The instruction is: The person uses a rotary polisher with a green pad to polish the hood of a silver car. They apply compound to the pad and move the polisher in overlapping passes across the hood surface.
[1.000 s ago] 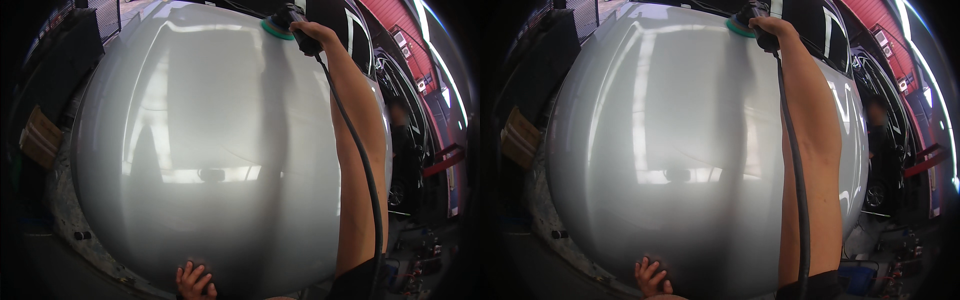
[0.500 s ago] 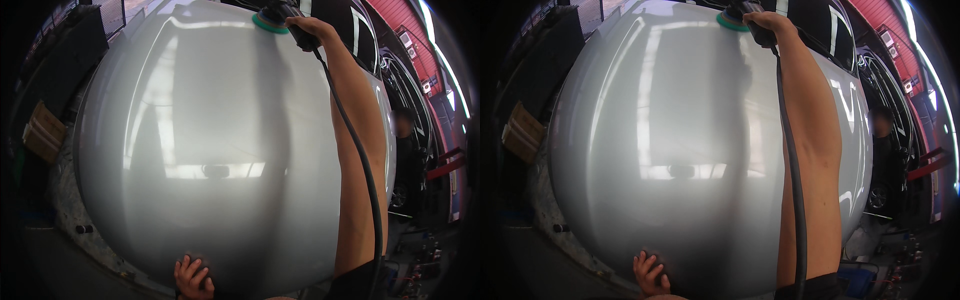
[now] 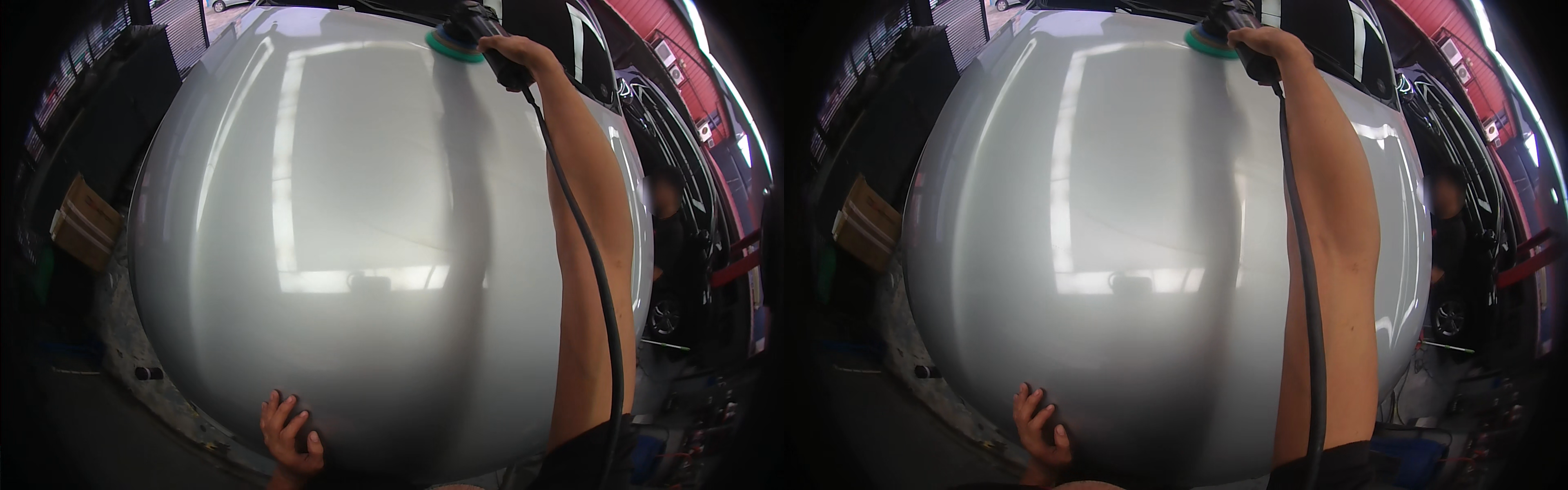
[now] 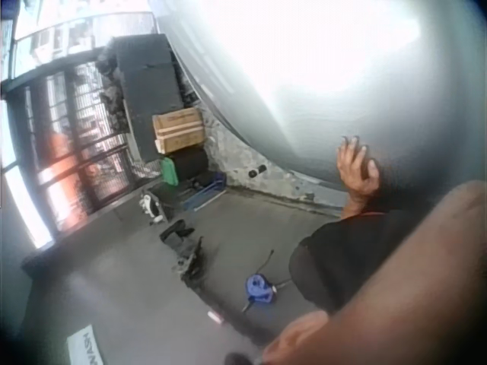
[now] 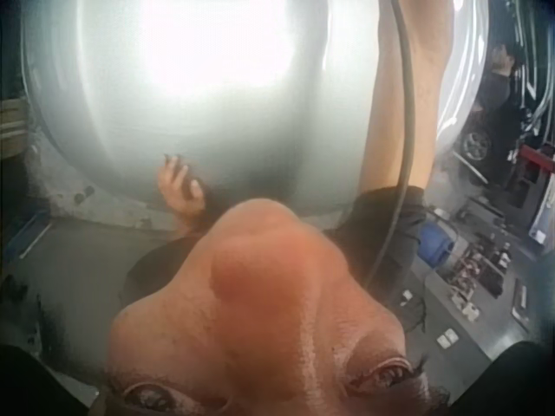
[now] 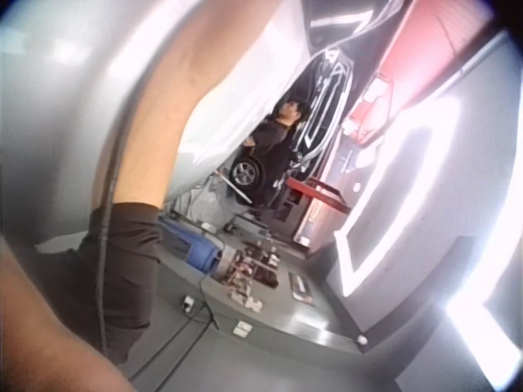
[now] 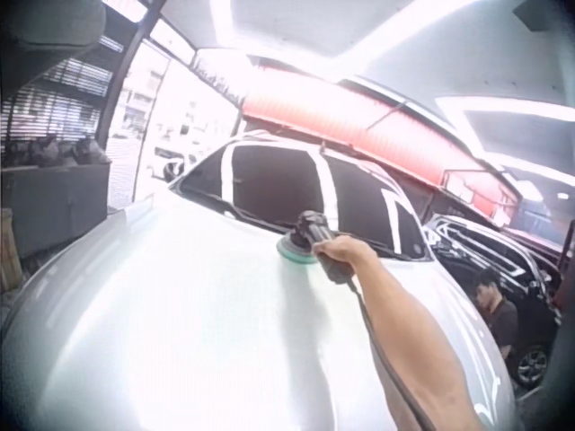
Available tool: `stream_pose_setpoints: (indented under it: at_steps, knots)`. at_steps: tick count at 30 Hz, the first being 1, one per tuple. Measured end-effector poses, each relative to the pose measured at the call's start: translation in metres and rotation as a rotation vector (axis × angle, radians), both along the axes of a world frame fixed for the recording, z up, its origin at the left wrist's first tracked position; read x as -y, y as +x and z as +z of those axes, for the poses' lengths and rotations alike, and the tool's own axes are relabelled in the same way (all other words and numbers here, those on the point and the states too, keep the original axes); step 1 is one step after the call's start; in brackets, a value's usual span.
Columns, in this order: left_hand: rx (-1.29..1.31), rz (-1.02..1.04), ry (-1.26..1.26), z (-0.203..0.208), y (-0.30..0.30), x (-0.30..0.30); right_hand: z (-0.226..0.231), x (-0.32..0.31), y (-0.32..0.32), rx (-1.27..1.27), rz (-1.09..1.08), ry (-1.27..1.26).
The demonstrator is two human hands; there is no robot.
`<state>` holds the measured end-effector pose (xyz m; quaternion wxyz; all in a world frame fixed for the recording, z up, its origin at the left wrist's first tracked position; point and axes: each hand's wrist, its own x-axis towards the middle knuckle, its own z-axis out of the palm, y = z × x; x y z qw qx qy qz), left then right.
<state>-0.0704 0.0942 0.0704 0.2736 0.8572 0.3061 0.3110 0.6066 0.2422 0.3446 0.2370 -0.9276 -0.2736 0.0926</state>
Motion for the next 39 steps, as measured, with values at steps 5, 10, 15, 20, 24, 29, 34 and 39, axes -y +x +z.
stream_pose_setpoints:
  at_steps: [5, 10, 15, 20, 24, 29, 34, 39]
  knots:
    - [-0.029, -0.012, 0.014, 0.004, -0.017, -0.032, 0.002, 0.000, 0.002, 0.013, -0.024, -0.030]
    - [-0.051, -0.015, 0.011, 0.006, -0.032, -0.060, 0.003, 0.003, 0.010, -0.016, 0.004, -0.026]
    - [-0.046, 0.005, 0.043, 0.003, -0.048, -0.082, -0.002, -0.001, 0.009, 0.025, 0.009, -0.019]
    - [-0.041, 0.001, 0.040, -0.003, -0.047, -0.109, -0.010, 0.004, 0.028, 0.019, -0.019, 0.007]
    - [-0.035, 0.013, 0.043, -0.006, -0.044, -0.128, -0.013, 0.003, 0.045, 0.023, -0.006, -0.002]
    - [-0.042, 0.024, 0.066, -0.012, -0.045, -0.153, -0.016, 0.002, 0.061, 0.008, -0.046, -0.012]
    - [-0.032, 0.035, 0.053, -0.018, -0.053, -0.173, -0.017, 0.002, 0.062, -0.051, -0.059, -0.004]
    - [-0.039, 0.033, 0.062, -0.017, -0.055, -0.193, -0.014, 0.009, 0.077, -0.039, -0.131, -0.061]
